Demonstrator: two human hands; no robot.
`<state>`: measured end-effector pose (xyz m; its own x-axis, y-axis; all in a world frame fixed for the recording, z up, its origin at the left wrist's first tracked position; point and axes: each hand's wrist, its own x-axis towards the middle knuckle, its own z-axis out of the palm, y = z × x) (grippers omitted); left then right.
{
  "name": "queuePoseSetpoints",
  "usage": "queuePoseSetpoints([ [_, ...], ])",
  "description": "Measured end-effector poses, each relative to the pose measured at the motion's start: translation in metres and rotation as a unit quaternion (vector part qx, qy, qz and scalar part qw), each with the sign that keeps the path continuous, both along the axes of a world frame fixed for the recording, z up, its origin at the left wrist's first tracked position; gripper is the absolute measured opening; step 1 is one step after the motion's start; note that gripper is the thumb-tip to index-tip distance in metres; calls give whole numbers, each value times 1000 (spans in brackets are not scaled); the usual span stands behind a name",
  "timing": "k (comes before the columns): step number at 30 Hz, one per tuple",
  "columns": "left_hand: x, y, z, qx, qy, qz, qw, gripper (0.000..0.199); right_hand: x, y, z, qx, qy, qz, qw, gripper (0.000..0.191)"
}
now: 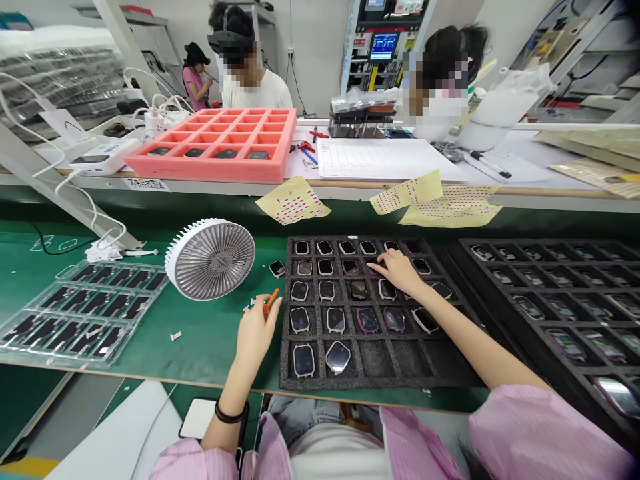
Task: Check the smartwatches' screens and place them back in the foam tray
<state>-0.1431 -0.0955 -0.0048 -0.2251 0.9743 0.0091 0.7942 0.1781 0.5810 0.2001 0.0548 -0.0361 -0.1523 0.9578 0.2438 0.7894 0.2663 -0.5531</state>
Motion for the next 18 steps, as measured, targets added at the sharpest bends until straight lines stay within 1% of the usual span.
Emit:
queuePoseSetpoints([
  [3,16,-1,9,2,-116,-74,990,32,-9,-1,8,-13,35,13,999,39],
  [4,22,-1,12,-4,-159,-104,982,32,-13,-5,13,-16,54,17,998,37],
  [6,35,0,17,-20,-249,-166,954,32,-27,-20,27,-35,132,34,990,34],
  [7,42,2,18,-28,-292,-194,936,32,-36,-30,34,-65,234,49,969,36],
  [8,49,3,20,-34,-329,-217,918,33,-47,-40,42,-113,339,76,931,40],
  [9,55,6,21,-38,-359,-235,903,34,-58,-50,50,-164,414,103,889,40],
  [11,68,10,22,-43,-394,-249,884,37,-79,-69,63,-247,511,134,813,36],
  [12,73,12,22,-44,-404,-249,879,37,-88,-76,68,-276,542,141,781,34],
  [13,76,14,22,-43,-411,-247,876,38,-96,-82,72,-296,564,144,758,31],
  [14,79,15,23,-42,-418,-244,874,38,-102,-86,74,-309,578,145,741,30],
  [15,81,15,23,-41,-423,-243,872,38,-107,-90,76,-315,587,145,731,29],
  [18,81,15,24,-39,-435,-245,866,39,-113,-94,77,-315,594,146,726,30],
])
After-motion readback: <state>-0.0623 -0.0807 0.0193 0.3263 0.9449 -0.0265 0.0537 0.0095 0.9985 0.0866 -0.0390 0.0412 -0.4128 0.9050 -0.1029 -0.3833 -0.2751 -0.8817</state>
